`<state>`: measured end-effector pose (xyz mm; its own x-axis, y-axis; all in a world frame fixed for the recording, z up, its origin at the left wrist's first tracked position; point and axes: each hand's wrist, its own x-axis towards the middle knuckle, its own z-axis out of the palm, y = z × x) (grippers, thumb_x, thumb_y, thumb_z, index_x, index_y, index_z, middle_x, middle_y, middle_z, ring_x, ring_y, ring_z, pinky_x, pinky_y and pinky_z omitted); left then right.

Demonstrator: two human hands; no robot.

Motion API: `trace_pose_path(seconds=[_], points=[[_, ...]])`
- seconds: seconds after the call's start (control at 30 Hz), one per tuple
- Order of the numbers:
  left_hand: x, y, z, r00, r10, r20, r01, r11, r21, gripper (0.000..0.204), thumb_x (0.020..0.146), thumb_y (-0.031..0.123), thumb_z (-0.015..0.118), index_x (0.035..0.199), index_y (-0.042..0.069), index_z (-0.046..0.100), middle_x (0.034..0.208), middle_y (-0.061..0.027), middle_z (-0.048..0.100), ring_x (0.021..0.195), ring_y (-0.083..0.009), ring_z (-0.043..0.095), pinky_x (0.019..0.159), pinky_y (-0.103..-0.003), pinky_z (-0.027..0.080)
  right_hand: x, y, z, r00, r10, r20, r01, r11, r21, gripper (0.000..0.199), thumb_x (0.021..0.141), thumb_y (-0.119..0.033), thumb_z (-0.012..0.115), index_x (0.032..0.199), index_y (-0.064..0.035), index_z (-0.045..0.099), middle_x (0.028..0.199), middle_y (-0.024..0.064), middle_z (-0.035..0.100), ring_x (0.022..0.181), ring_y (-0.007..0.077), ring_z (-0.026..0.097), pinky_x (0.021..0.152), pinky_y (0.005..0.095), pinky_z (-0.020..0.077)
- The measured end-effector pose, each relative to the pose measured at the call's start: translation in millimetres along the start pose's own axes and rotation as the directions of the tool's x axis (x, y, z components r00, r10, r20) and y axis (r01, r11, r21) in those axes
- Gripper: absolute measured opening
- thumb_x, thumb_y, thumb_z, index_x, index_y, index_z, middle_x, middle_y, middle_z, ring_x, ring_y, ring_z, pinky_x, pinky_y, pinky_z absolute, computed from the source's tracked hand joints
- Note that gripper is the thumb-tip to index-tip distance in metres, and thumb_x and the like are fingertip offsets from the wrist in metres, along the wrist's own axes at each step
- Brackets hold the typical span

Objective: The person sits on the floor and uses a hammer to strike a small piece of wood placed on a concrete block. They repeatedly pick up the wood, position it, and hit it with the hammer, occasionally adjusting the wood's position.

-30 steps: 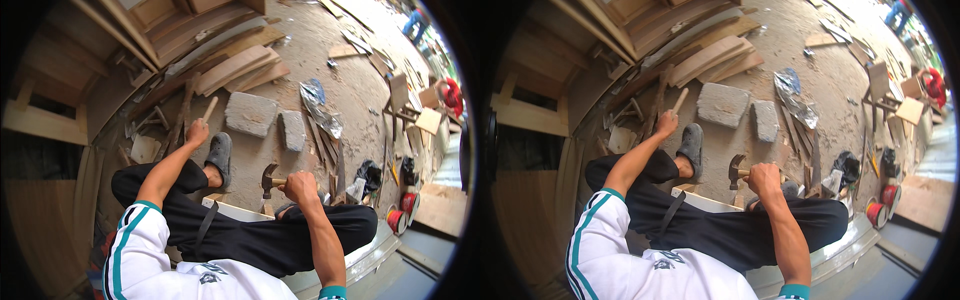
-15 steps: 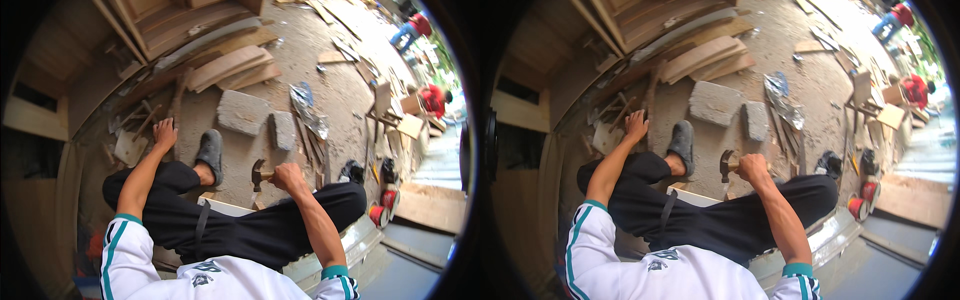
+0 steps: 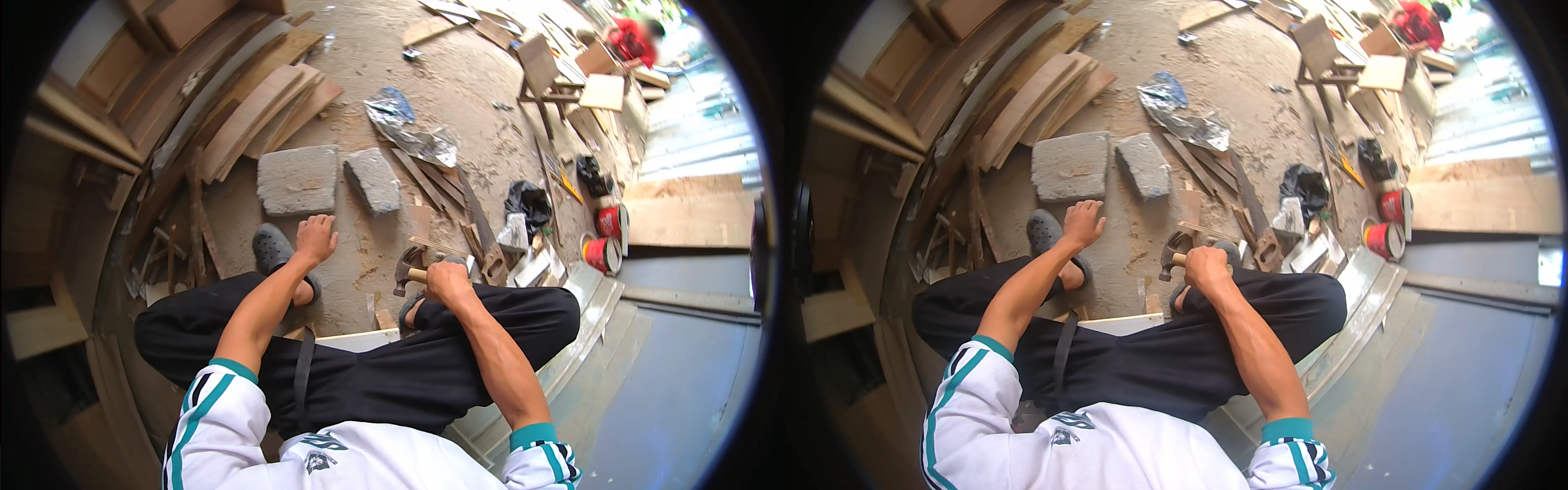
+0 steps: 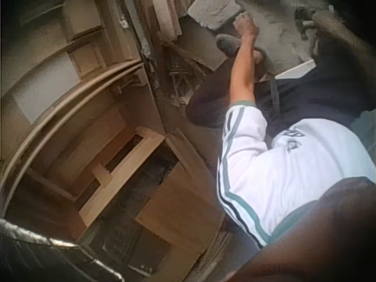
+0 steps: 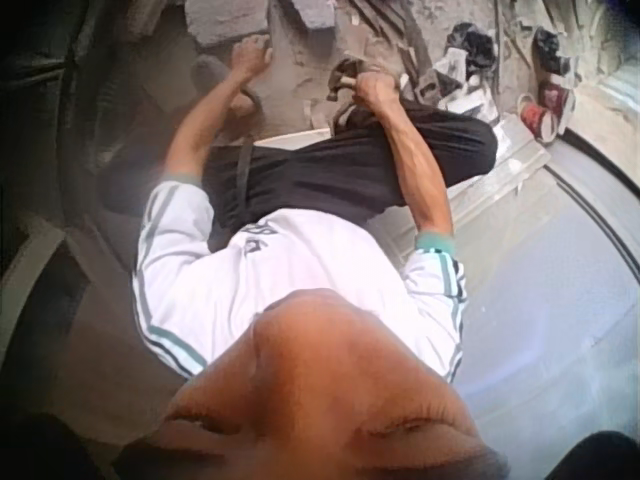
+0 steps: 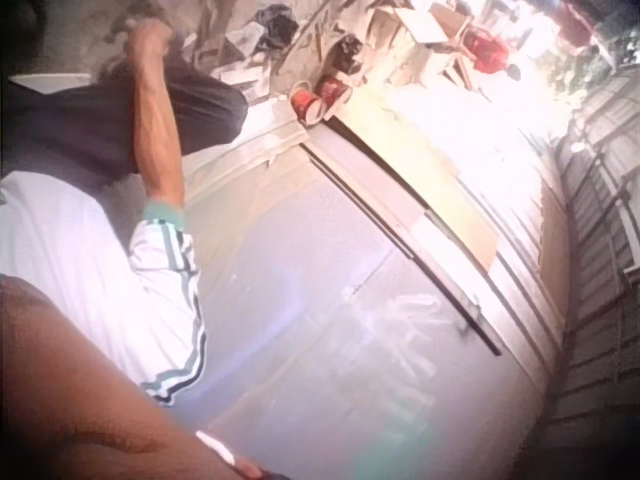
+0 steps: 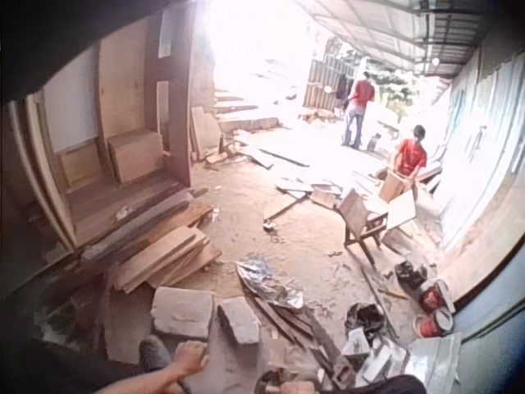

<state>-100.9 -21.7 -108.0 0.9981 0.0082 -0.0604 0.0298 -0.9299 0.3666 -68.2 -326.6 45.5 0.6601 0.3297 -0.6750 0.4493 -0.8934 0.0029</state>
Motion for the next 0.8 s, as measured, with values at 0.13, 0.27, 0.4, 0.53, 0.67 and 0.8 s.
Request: trace_pose_path(seconds=[0.13,0.27,0.4,0.53,0.67,0.8], points=[[15,50,29,0.992,0.096,0.085,-0.094,0.995,-0.027,0.044,0.085,0.026,0.065,0.125,0.008,0.057,0.121,-0.0100,0.059,0.117,-0.0280,0.052,0.096,-0.044,0.040,-4,32,27,0.989,0.141,-0.041,-0.139,0.989,0.056,0.020,0.076,-0.017,0.065,0.089,-0.0059,0.075,0.091,0.0154,0.073,0.088,0.0276,0.072,0.072,0.0382,0.0572],[25,97,54,0.963,0.206,0.176,-0.194,0.977,-0.085,0.043,0.084,0.024,0.065,0.124,0.010,0.058,0.123,-0.0092,0.058,0.118,-0.0279,0.052,0.095,-0.044,0.041,-9,58,48,0.947,0.312,0.080,-0.320,0.938,0.130,0.024,0.081,-0.018,0.066,0.102,-0.0101,0.075,0.107,0.0085,0.073,0.099,0.0244,0.071,0.075,0.0395,0.0571],[34,139,69,0.937,0.308,0.165,-0.291,0.949,-0.120,0.043,0.084,0.022,0.067,0.124,0.009,0.057,0.126,-0.0104,0.056,0.119,-0.0288,0.051,0.095,-0.043,0.042,-22,79,63,0.885,0.438,0.157,-0.463,0.862,0.208,0.029,0.083,-0.019,0.065,0.110,-0.0091,0.072,0.114,0.0084,0.071,0.104,0.0260,0.069,0.079,0.0438,0.0566],[47,165,90,0.880,0.464,0.098,-0.466,0.885,-0.007,0.047,0.083,0.021,0.068,0.126,0.009,0.055,0.131,-0.0131,0.052,0.121,-0.0286,0.049,0.095,-0.042,0.042,-31,93,78,0.844,0.503,0.187,-0.536,0.801,0.266,0.029,0.081,-0.017,0.063,0.107,-0.0060,0.072,0.109,0.0123,0.071,0.102,0.0288,0.069,0.082,0.0409,0.0555],[65,179,113,0.842,0.522,0.133,-0.537,0.833,0.131,0.035,0.084,0.017,0.061,0.118,0.007,0.057,0.117,-0.0123,0.057,0.115,-0.0275,0.054,0.092,-0.040,0.044,-37,97,79,0.838,0.480,0.261,-0.541,0.792,0.281,0.029,0.084,-0.017,0.064,0.111,-0.0085,0.071,0.115,0.0092,0.070,0.107,0.0278,0.068,0.082,0.0470,0.0556],[72,185,127,0.872,0.394,0.291,-0.444,0.887,0.129,0.022,0.086,0.013,0.055,0.107,0.007,0.058,0.102,-0.0108,0.059,0.103,-0.0279,0.059,0.084,-0.039,0.048,-44,96,85,0.863,0.453,0.224,-0.503,0.810,0.301,0.028,0.078,-0.017,0.064,0.102,-0.0054,0.073,0.103,0.0157,0.072,0.097,0.0315,0.070,0.082,0.0400,0.0548]])
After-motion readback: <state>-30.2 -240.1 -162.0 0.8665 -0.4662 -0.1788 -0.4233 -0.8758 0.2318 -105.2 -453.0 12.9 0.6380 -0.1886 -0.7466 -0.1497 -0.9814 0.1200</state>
